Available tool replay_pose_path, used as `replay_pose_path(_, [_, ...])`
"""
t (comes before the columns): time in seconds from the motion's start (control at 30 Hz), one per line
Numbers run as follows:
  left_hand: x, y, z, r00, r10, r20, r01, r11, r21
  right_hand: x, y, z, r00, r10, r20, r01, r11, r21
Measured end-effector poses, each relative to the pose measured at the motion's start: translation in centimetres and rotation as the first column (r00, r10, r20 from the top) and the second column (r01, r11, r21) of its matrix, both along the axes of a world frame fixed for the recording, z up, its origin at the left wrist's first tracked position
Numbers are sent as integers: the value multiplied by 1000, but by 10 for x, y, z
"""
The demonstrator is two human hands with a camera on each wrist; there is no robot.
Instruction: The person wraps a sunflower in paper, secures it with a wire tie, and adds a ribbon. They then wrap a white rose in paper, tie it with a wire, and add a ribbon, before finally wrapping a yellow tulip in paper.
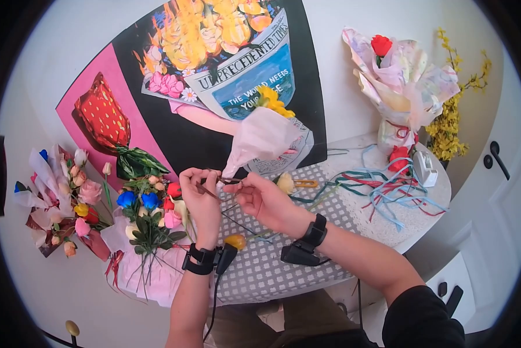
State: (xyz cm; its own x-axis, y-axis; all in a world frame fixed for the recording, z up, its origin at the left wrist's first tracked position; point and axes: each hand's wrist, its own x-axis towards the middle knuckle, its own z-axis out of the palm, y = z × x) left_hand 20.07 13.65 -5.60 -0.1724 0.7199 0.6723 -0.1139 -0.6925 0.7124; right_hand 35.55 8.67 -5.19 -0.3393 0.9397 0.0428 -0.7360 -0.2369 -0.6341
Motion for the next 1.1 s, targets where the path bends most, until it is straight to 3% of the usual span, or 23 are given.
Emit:
replay_pose_path(0.13, [3, -4, 1, 1000, -10, -24, 9, 999, -44, 8, 4, -6, 992, 115, -43, -113, 992, 54])
replay_pose_path(0.2, [4, -4, 1, 994, -69, 84, 69, 998, -1, 11, 7, -9, 951, 295, -94, -292, 955, 43])
replay_pose_path(0.33, [-3, 2, 0, 997, -22, 68, 21, 1000, 14, 2, -5, 6, 966, 245, 84, -246, 969, 2])
replay_pose_path(0.4, [-9, -1, 1, 984, -91, 153, 128, 958, -255, -6, -9, 9, 949, 95, 299, -115, 992, 51])
replay_pose_path(0.47, [-14, 0, 2, 916, -231, 328, 354, 849, -392, -6, -12, 11, 935, 87, 343, -129, 987, 101])
replay_pose_path(0.53, [-23, 6, -1, 844, -368, 390, 523, 723, -451, -5, -12, 12, 919, 74, 386, -142, 978, 150])
replay_pose_path(0.57, [-27, 10, -4, 843, -371, 389, 525, 722, -450, -3, -11, 12, 922, 42, 386, -116, 978, 171])
replay_pose_path(0.63, [-33, 14, -5, 695, -586, 416, 719, 570, -398, 0, -8, 14, 924, 8, 383, -88, 977, 192])
replay_pose_path(0.7, [-31, 10, 0, 679, -598, 425, 734, 545, -406, 5, -4, 16, 941, -74, 331, 10, 981, 193])
replay_pose_path(0.83, [-28, -2, 17, 658, -623, 423, 748, 477, -461, 11, -1, 13, 940, -86, 330, 20, 980, 197])
replay_pose_path(1.1, [-30, -5, 21, 699, -629, 340, 682, 444, -581, 12, 3, 11, 886, -193, 423, 100, 968, 231])
